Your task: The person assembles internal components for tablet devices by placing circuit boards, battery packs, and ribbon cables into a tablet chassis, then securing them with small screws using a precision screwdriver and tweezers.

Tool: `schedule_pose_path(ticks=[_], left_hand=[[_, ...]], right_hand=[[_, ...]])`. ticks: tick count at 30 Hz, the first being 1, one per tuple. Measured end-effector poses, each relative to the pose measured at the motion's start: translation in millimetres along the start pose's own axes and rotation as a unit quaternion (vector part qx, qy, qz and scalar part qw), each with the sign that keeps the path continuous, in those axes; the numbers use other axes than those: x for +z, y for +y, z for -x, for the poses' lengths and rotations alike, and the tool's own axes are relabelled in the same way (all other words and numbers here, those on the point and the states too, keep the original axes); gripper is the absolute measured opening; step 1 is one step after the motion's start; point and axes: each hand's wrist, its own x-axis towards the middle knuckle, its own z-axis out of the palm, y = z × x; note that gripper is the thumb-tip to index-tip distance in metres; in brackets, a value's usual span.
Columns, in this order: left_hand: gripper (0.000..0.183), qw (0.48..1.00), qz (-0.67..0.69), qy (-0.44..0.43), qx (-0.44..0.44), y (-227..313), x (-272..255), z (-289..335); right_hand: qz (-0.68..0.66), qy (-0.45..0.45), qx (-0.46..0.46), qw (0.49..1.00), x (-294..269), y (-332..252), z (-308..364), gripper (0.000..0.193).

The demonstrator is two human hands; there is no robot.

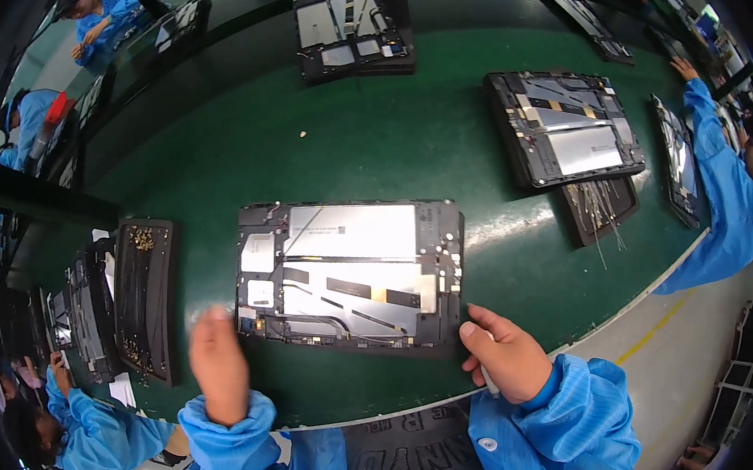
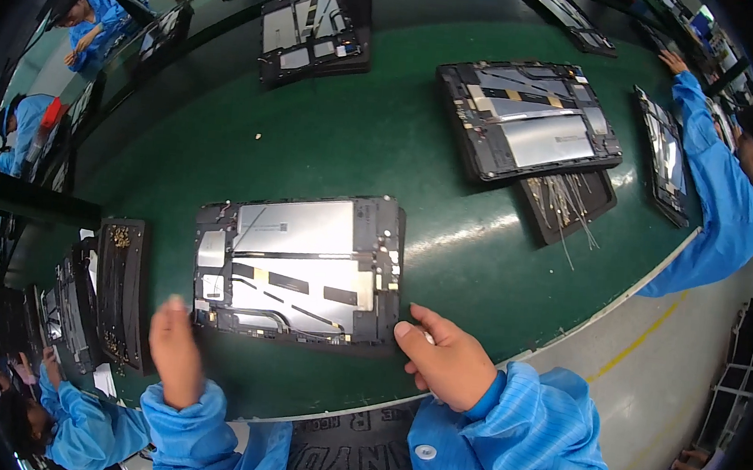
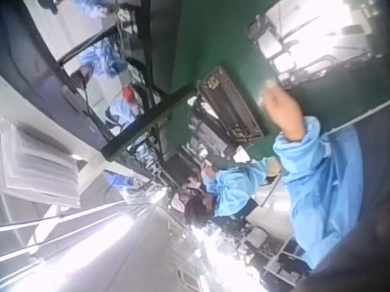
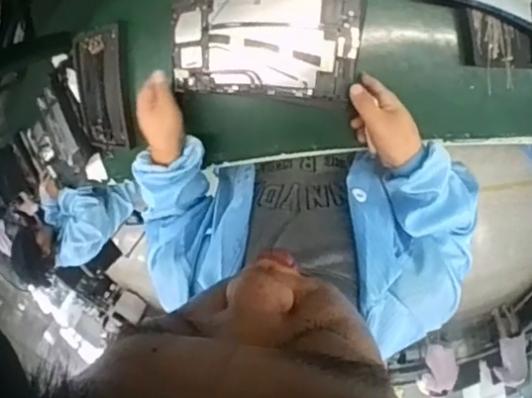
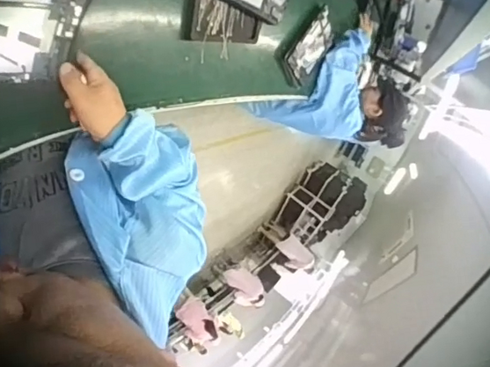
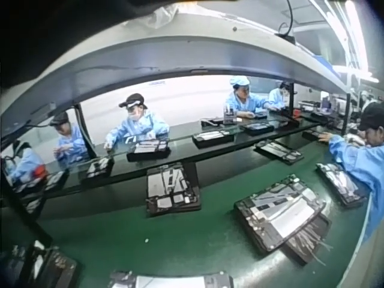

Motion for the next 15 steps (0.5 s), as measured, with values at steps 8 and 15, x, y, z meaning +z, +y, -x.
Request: schedule_pose_path(ticks=[8, 15], left_hand=[[0.034, 0.969, 0.222, 0.055, -0.094, 2, 11, -17], [0.036, 0.983, 0.156, 0.076, -0.061, -4, 22, -26]], right_hand=[[0.081, -0.099, 0.013, 0.992, 27, -40, -13, 0.051], [0.147, -0.050, -0.156, 0.975, 101, -134, -76, 0.051]])
